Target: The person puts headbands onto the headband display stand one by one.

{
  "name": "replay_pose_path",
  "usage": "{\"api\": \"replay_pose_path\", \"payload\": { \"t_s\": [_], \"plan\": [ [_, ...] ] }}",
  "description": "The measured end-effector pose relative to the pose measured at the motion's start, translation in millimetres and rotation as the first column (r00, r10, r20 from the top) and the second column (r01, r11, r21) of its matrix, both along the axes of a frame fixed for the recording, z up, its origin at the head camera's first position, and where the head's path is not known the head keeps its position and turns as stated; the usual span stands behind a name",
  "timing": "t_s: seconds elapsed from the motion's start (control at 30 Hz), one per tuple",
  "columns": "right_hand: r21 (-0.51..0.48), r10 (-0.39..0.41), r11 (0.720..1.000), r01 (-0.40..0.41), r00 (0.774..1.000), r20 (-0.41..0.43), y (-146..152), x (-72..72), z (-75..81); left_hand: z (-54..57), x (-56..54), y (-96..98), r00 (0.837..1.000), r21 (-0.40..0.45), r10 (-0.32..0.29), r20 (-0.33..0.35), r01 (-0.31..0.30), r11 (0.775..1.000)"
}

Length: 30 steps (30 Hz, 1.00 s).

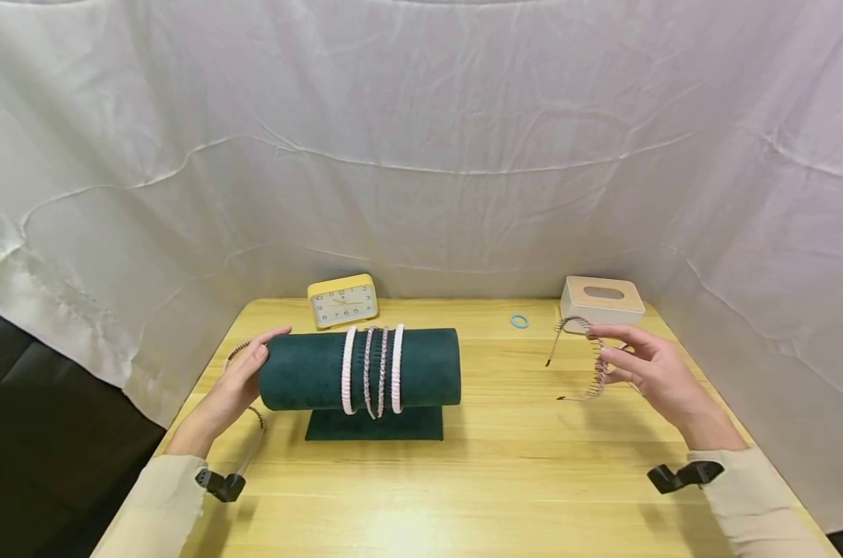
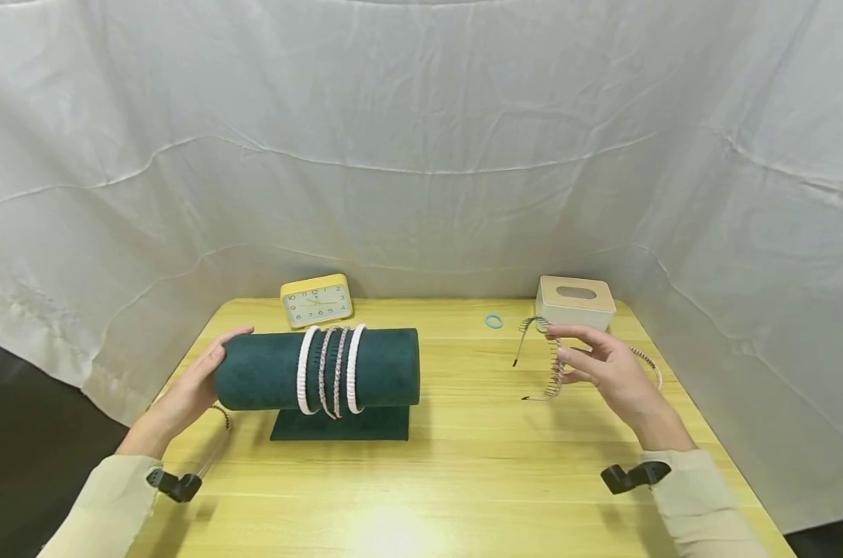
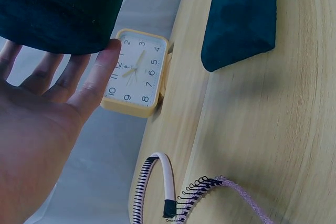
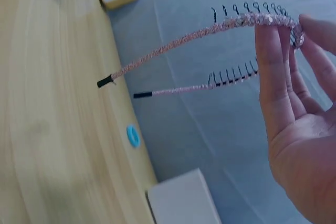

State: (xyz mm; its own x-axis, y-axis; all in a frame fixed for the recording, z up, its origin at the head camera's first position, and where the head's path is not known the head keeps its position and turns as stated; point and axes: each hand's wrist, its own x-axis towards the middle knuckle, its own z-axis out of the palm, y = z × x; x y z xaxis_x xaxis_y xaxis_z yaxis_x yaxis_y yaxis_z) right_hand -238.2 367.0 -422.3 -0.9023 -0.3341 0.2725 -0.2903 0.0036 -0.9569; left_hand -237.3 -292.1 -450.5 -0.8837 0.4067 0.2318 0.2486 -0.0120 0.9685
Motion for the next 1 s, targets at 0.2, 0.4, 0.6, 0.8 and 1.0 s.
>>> {"api": "replay_pose_path", "payload": {
  "t_s": [0.2, 0.4, 0.6, 0.8, 1.0],
  "plan": [
    [0.009, -0.010, 1.000, 0.010, 1.000, 0.007, -23, -0.7, 8.2, -1.5, -0.5, -1.4, 1.000, -0.006, 0.000, -0.002, 0.000, 1.000],
    [-0.002, 0.001, 1.000, -0.001, 1.000, 0.017, -48, -1.9, 13.0, -2.6, -0.5, -1.9, 1.000, -0.017, 0.006, 0.010, -0.005, 1.000],
    [-0.011, 0.038, 0.999, -0.038, 0.999, 0.033, -72, -1.4, 15.9, -1.1, 0.2, -1.2, 1.000, -0.019, -0.001, 0.004, 0.001, 1.000],
    [0.005, 0.037, 0.999, -0.037, 0.997, 0.061, -97, -2.6, 18.9, 0.3, 0.7, -0.9, 1.000, -0.018, 0.000, 0.004, 0.000, 1.000],
    [0.017, 0.053, 0.998, -0.055, 0.996, 0.071, -122, -5.2, 20.4, -1.4, -0.8, -2.1, 1.000, -0.024, 0.002, 0.008, -0.001, 1.000]
  ]
}}
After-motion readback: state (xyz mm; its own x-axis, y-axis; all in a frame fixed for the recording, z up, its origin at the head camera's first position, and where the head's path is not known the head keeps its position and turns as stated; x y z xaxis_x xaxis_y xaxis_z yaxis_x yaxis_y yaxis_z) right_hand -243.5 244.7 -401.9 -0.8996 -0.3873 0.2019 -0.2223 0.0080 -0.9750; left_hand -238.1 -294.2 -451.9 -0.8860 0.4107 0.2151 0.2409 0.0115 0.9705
